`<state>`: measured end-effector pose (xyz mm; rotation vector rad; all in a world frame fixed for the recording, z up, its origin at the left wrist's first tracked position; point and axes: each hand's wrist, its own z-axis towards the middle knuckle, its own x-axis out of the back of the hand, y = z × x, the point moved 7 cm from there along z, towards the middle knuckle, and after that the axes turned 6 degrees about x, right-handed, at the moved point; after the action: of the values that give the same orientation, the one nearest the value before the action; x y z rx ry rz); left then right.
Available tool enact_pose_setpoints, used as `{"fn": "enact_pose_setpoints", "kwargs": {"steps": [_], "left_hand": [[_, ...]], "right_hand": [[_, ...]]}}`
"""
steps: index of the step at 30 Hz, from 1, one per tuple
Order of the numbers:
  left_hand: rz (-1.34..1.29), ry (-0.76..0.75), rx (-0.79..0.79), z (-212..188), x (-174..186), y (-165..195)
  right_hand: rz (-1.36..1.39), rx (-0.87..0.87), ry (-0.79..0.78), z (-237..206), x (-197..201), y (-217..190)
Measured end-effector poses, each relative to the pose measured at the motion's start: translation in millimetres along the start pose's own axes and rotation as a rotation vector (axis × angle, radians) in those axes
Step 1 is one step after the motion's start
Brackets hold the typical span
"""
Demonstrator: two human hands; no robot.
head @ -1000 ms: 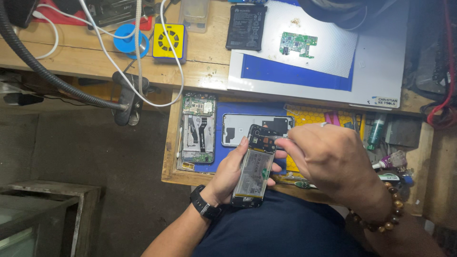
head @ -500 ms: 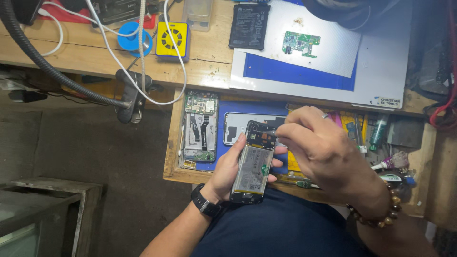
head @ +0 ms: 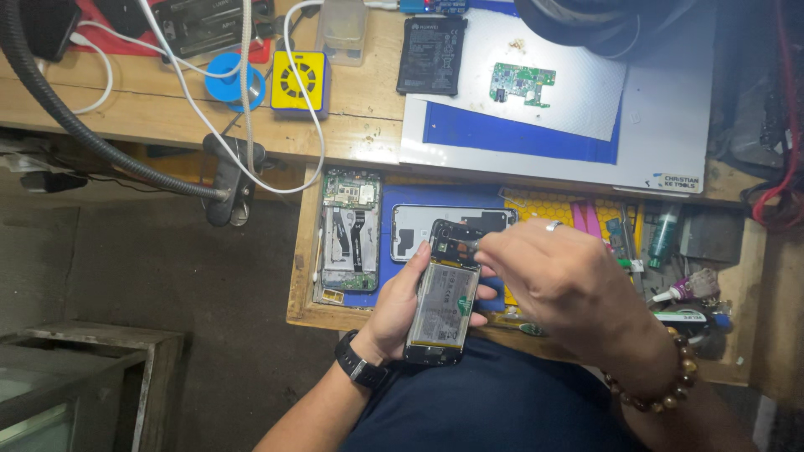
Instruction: The person holds a disassembled smartphone and uses a metal tool to pry and adjust internal components near the camera module. The person also reaches into a drawer to retrieve a small item before continuing the repair.
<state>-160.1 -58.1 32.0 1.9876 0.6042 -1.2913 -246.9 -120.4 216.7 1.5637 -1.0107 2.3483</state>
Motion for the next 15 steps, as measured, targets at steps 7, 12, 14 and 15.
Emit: {"fn": "enact_pose_setpoints", "kwargs": {"steps": [7, 12, 14, 15], "left_hand": [[-0.026, 0.017, 0.021, -1.5, -1.4, -1.1], [-0.032, 0.0, 0.001, -1.3, -1.2, 2.2], [-0.027, -0.003, 0.003, -1.9, -1.5, 1.1], [-0.03, -0.003, 0.008, -1.9, -1.6, 0.7]], "right_hand": [[-0.074, -0.06, -0.013, -0.1, -3.6, 0.4], [-0.03, 0.049, 0.015, 4.6, -1.3, -8.3], [-0.005, 0.028, -0.007, 6.4, -1.9, -7.5], [-0.026, -0.015, 0.001, 7.2, -0.8, -4.8]]}}
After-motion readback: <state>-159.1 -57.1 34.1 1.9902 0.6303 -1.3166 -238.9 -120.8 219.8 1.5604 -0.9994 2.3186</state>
